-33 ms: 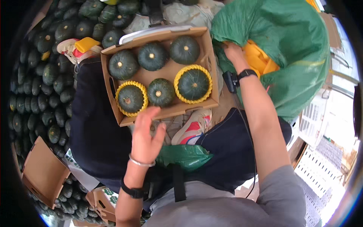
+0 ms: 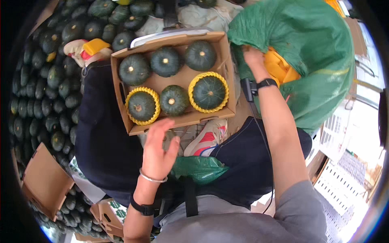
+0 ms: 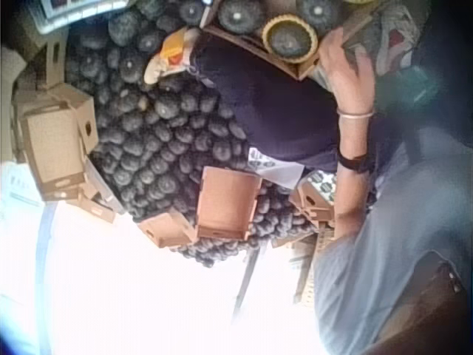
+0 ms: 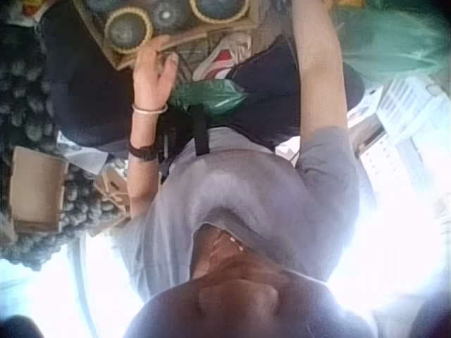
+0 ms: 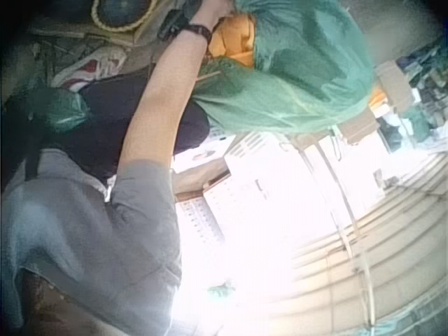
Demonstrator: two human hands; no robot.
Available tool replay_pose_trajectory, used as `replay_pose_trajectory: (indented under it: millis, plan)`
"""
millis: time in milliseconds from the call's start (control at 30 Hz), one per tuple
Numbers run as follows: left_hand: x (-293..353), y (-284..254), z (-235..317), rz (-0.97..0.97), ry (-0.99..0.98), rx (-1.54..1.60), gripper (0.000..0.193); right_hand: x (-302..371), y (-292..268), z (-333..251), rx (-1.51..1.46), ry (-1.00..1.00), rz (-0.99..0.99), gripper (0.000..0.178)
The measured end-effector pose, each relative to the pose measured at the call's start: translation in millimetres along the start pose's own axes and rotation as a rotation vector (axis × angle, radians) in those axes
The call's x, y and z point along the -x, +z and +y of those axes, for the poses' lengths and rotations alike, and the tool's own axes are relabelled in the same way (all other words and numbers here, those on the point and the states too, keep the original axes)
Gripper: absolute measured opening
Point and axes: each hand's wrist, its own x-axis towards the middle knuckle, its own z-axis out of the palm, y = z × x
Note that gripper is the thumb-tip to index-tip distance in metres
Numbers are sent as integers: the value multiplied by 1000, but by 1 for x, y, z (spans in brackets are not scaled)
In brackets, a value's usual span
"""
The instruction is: The person assembles a cardboard box, weighs individual squash on a scale, places the squash into the box, wraps them in yellow foam nets, and applies stickers to the fruit.
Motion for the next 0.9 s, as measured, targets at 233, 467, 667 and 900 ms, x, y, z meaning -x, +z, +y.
replay_pose_trajectory:
  millis: [233, 467, 667, 900]
  plan:
    - [34, 10, 9, -87, -131, 492, 51, 130, -190, -72, -626, -44, -356, 28]
    - [64, 16, 28, -314, -269, 841, 52, 263, -216, -119, -891, -317, -269, 26]
    - [108, -20, 17, -74, -356, 698, 24, 269, -236, -138, -1178, -345, -804, 21]
    - [113, -33, 36, -97, -172, 1043, 66, 287, -239, -168, -1878, -30, -1237, 32]
